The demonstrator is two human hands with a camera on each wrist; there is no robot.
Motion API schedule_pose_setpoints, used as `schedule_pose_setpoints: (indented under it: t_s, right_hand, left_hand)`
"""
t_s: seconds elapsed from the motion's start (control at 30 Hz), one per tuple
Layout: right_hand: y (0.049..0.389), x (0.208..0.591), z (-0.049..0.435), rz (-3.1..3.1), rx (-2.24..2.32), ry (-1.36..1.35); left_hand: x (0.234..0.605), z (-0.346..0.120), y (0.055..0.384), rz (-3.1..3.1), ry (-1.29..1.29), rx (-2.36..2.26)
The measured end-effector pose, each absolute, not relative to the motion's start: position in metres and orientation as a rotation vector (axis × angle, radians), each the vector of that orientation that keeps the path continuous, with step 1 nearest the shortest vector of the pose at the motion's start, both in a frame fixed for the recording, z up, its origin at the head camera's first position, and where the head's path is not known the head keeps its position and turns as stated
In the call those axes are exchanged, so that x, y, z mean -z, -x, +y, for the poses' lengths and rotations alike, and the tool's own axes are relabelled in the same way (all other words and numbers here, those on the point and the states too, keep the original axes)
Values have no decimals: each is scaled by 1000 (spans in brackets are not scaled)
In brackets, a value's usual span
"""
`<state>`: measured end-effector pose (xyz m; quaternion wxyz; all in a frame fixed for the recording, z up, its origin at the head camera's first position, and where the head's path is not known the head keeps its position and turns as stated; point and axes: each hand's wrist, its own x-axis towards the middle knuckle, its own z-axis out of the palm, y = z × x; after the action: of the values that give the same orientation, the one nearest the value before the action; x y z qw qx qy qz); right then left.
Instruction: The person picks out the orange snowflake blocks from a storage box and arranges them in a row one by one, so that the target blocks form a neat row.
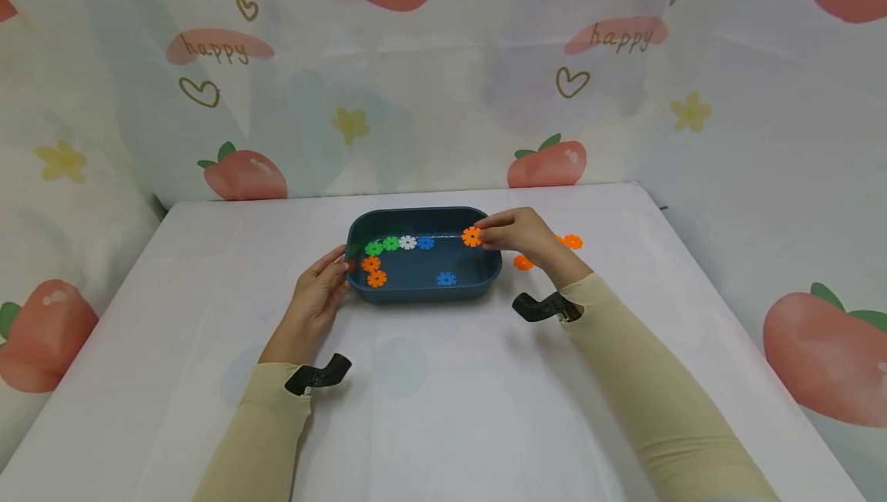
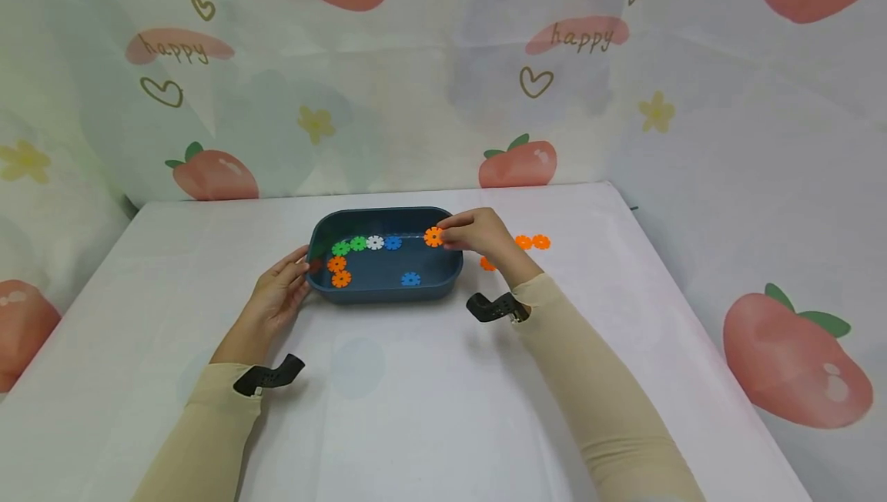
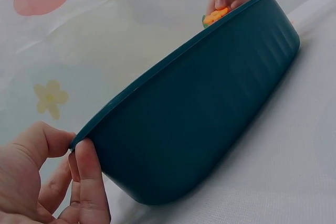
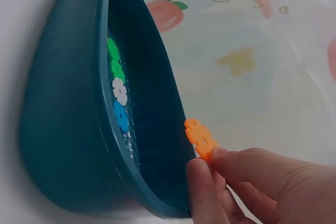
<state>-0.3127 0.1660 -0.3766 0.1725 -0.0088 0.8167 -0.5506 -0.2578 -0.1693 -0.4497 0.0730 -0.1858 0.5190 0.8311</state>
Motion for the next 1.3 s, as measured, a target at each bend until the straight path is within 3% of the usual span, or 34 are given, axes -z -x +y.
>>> schedule_pose_setpoints:
  t_s: [1.3]
  right_hand:
    - [306,399,231,2370,1509,-81]
  left_hand:
    - [451,-168,260,1580,564,-2504]
